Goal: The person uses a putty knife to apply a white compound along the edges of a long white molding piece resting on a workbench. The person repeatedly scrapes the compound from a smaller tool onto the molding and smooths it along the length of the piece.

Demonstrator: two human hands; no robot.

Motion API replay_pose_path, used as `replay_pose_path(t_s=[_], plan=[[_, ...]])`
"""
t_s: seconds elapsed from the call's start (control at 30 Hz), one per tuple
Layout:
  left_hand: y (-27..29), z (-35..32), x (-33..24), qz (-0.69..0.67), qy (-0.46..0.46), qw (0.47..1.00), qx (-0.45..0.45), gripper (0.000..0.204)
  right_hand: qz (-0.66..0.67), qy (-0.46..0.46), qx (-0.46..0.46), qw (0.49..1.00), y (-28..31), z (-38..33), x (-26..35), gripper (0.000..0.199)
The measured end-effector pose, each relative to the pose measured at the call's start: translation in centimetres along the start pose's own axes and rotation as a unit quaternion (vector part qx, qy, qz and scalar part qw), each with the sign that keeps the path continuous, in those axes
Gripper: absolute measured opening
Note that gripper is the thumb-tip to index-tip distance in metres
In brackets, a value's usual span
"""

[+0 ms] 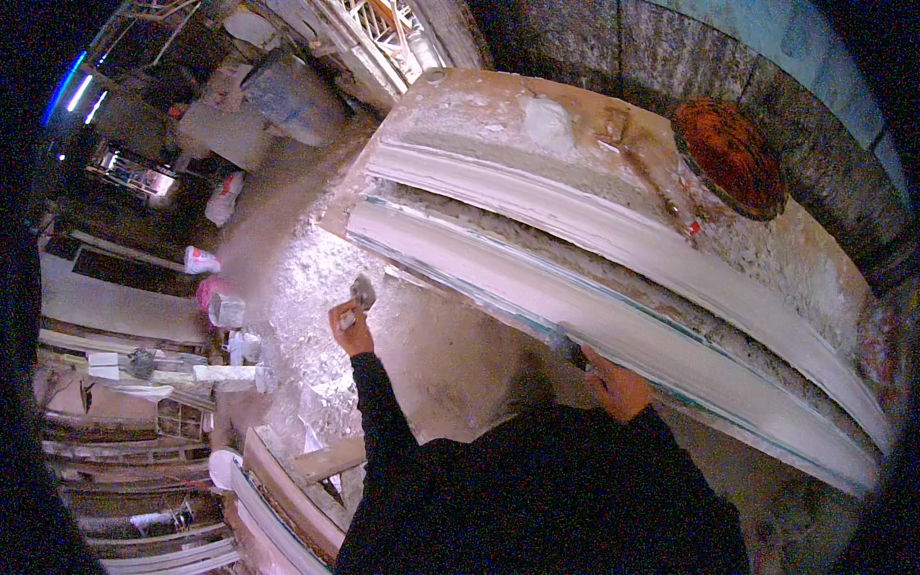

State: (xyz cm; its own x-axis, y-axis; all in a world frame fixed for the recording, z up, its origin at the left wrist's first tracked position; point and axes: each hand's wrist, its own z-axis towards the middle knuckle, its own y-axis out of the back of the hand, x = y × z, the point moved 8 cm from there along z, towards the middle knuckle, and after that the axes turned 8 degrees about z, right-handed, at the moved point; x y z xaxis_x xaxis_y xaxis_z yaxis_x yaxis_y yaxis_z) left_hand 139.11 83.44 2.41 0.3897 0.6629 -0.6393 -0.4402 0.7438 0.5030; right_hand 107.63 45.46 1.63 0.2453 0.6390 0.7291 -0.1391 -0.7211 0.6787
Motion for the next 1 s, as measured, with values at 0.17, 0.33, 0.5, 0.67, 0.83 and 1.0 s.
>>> replay_pose_path(t_s=[0.17, 0.33, 0.5, 0.67, 0.83, 1.0], plan=[[2.2, -1.2, 5.4, -0.147, 0.217, 0.965, 0.022, 0.011, -0.021, -0.111, 0.081, 0.99, -4.3, 5.6, 4.9, 0.049], [1.2, -4.3, 6.5, -0.17, 0.237, 0.954, 0.069, 0.013, -0.041, -0.114, 0.118, 0.986, -10.5, 11.8, 8.3, 0.049], [-0.3, -6.8, 3.7, -0.221, 0.274, 0.927, 0.128, 0.015, -0.01, -0.096, 0.117, 0.988, -8.2, 11.0, 10.0, 0.047], [-1.2, -9.1, 2.9, -0.225, 0.205, 0.93, 0.205, 0.015, -0.063, -0.141, 0.09, 0.984, -2.5, 5.5, 6.5, 0.045], [-2.7, -10.4, 0.6, -0.216, 0.188, 0.927, 0.243, 0.013, -0.072, -0.15, 0.071, 0.984, -3.8, 6.1, 6.0, 0.044], [-3.5, -10.0, -2.1, -0.219, 0.118, 0.935, 0.252, 0.013, -0.109, -0.167, 0.138, 0.97, -9.9, 10.9, 8.8, 0.045]])
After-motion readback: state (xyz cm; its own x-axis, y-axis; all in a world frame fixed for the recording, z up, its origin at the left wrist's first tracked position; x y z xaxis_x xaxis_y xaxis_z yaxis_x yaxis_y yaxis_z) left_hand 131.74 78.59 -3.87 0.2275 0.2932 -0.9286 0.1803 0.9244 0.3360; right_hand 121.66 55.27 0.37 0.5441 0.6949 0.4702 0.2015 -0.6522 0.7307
